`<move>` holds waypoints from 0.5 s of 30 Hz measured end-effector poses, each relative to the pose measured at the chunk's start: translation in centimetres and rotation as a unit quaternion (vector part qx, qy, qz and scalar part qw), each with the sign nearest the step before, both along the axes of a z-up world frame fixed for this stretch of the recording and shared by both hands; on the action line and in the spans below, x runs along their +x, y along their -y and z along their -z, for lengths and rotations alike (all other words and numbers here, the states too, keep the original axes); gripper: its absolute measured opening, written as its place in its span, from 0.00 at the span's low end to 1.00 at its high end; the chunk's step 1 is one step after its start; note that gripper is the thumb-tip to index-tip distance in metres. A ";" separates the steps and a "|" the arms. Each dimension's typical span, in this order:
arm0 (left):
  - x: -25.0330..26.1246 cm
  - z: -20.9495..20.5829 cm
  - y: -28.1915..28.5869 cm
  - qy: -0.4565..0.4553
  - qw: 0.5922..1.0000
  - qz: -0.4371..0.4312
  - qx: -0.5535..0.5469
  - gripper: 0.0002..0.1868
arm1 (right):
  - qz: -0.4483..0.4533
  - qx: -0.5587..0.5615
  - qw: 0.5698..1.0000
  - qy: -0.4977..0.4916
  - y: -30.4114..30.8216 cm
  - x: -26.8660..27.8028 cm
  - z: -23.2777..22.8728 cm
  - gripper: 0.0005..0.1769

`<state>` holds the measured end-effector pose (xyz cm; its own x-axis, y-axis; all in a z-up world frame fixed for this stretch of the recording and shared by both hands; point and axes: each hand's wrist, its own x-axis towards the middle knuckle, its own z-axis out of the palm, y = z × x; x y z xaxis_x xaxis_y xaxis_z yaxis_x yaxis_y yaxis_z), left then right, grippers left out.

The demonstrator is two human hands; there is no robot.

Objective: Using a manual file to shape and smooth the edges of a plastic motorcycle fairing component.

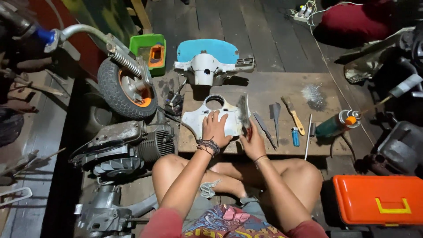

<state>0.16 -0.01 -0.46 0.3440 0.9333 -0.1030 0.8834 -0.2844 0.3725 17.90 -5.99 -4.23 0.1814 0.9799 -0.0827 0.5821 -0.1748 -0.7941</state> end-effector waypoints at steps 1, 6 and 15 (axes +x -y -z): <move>-0.1 0.0 0.2 -0.001 1.000 -0.003 0.000 0.46 | -0.003 0.000 1.000 -0.001 0.7 -0.2 -0.4 0.46; -0.1 -0.2 0.0 0.010 1.000 0.004 -0.006 0.45 | 0.023 -0.061 0.996 -0.058 4.5 0.0 0.3 0.45; 0.0 0.4 -0.1 -0.011 1.000 0.000 0.002 0.47 | 0.010 -0.015 1.000 -0.023 0.2 0.4 0.4 0.47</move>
<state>0.16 0.10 -0.84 0.3415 0.9337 -0.1077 0.8916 -0.2855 0.3515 18.29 -6.21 -4.67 0.1962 0.9731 -0.1211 0.5410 -0.2104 -0.8143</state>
